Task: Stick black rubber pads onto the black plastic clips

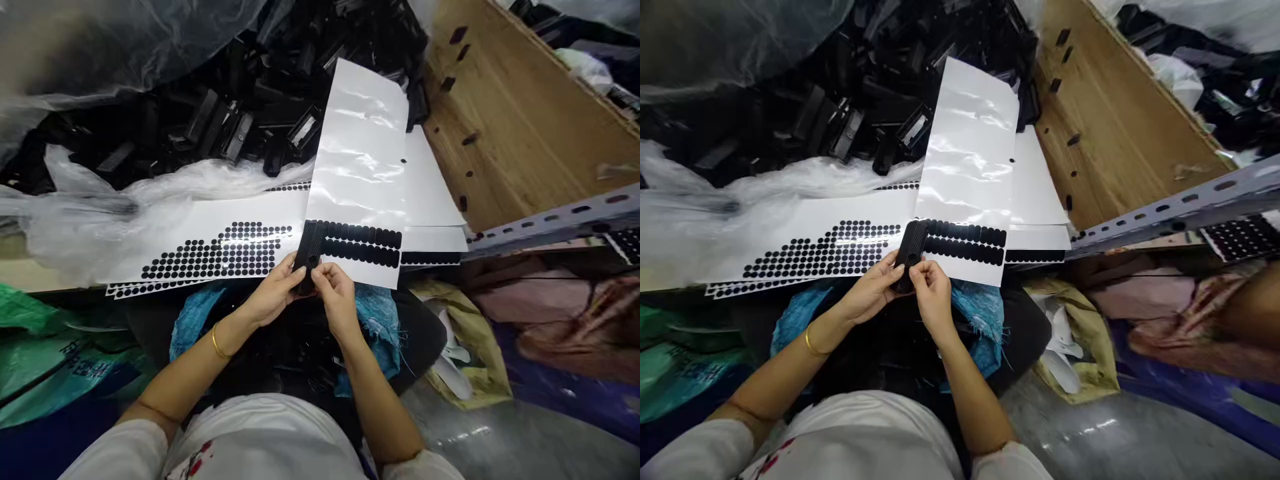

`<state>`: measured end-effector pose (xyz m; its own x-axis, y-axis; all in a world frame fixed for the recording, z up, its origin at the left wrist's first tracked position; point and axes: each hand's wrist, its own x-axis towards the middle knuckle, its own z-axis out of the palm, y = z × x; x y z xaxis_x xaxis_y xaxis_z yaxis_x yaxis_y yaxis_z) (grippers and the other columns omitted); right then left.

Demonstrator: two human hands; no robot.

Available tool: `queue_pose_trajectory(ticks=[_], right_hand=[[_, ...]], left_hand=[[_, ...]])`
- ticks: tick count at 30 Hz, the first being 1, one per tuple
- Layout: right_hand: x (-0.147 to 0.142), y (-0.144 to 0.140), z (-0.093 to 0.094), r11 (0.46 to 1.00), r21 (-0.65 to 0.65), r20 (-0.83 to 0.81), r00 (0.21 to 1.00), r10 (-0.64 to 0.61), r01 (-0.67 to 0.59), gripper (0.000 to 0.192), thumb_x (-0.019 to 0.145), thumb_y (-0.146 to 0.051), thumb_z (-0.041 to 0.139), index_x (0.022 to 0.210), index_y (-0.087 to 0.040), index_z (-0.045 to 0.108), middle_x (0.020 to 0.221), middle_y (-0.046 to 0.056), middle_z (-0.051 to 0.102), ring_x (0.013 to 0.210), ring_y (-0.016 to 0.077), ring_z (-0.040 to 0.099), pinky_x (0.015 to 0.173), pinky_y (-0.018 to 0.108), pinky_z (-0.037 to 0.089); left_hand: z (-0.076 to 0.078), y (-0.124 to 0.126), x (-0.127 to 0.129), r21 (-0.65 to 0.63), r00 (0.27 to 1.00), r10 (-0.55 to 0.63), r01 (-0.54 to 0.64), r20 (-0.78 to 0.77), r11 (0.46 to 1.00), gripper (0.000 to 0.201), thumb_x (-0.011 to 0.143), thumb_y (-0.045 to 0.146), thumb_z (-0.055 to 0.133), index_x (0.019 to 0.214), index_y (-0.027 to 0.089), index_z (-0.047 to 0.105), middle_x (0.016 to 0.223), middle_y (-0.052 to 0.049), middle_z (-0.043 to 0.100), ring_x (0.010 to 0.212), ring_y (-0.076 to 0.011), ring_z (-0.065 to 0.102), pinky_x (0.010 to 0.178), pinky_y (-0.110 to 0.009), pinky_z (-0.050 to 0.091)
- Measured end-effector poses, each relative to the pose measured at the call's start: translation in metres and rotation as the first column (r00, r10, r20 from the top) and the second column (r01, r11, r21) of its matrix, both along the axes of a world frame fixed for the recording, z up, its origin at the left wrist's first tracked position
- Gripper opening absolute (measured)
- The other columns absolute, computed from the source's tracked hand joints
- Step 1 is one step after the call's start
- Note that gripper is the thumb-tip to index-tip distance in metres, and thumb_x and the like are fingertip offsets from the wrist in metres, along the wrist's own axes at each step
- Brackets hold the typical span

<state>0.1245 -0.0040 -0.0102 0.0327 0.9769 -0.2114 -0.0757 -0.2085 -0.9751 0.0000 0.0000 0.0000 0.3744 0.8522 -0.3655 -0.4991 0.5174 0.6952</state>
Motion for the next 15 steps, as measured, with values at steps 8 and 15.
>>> queue_pose_trajectory(ticks=[8,15], right_hand=[[-0.0036,-0.0025,-0.0011,0.999,-0.012,-0.016,0.999,-0.044,0.044,0.020,0.074,-0.037,0.060,0.068,-0.020,0.051,0.061,-0.005,0.045,0.055,0.0097,0.039,0.054,0.024,0.033],[-0.0074,-0.0022,-0.0002,0.997,-0.017,-0.055,0.996,-0.075,0.074,0.019,0.074,-0.035,0.060,0.068,-0.020,0.050,0.062,-0.005,0.045,0.056,0.0093,0.039,0.055,0.024,0.034]], left_hand=[[-0.0034,-0.0009,0.0039,-0.014,0.999,0.042,-0.042,0.024,0.999,0.031,0.082,0.027,0.063,0.112,0.023,0.058,0.110,-0.004,0.065,0.100,-0.0186,0.061,0.088,-0.034,0.050],[-0.0053,-0.0019,0.0044,0.003,0.998,0.054,-0.054,0.043,0.999,0.030,0.083,0.027,0.061,0.114,0.023,0.059,0.113,-0.005,0.064,0.105,-0.0187,0.059,0.094,-0.035,0.046]])
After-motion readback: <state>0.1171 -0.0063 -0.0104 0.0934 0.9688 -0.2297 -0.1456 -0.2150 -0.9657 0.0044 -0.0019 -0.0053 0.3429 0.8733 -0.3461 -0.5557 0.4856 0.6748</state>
